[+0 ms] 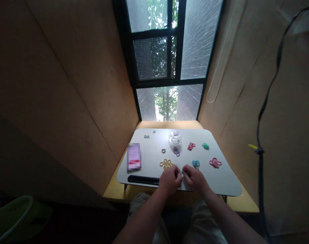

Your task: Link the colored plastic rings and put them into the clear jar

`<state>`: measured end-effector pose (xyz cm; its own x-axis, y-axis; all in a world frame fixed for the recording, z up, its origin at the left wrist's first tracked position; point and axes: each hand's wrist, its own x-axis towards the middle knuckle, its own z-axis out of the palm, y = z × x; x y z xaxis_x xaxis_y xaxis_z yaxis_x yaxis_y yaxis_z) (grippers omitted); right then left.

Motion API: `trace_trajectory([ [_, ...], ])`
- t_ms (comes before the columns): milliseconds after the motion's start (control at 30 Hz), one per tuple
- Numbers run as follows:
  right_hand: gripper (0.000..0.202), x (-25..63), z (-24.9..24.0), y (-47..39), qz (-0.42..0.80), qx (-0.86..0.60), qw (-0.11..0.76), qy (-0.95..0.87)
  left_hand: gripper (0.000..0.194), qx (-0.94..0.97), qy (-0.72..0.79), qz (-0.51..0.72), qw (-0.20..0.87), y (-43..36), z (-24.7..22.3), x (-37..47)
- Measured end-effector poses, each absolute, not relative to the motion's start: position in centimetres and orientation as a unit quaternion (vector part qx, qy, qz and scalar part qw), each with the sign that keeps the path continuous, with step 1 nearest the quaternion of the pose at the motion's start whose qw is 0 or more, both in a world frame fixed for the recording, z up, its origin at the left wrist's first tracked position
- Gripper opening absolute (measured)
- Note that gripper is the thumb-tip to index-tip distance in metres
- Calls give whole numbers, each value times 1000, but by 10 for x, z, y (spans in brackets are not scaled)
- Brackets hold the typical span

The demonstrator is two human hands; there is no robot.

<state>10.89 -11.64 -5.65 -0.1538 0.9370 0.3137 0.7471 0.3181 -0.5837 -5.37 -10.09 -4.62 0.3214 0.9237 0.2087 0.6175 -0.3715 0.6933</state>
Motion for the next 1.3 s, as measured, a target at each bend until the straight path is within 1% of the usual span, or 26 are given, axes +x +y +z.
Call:
trace_trajectory([
  [133,11,108,-53,-119,144,-554,318,-756,8,747,518,323,264,-98,-47,-51],
  [400,10,107,-58,-116,141,-564,330,-744,8,737,499,353,288,-97,-45,-50],
  [467,10,106,-57,-117,146,-564,335,-741,11,746,485,350,292,-98,-43,-50],
  [767,11,105,-51,-119,159,-574,346,-725,11,766,478,323,284,-99,-48,-55],
  [1067,9,105,-48,-120,141,-588,346,-718,13,782,472,305,271,-102,-44,-55],
  [1300,9,106,-49,-120,139,-584,346,-721,9,795,454,297,273,-102,-45,-56],
])
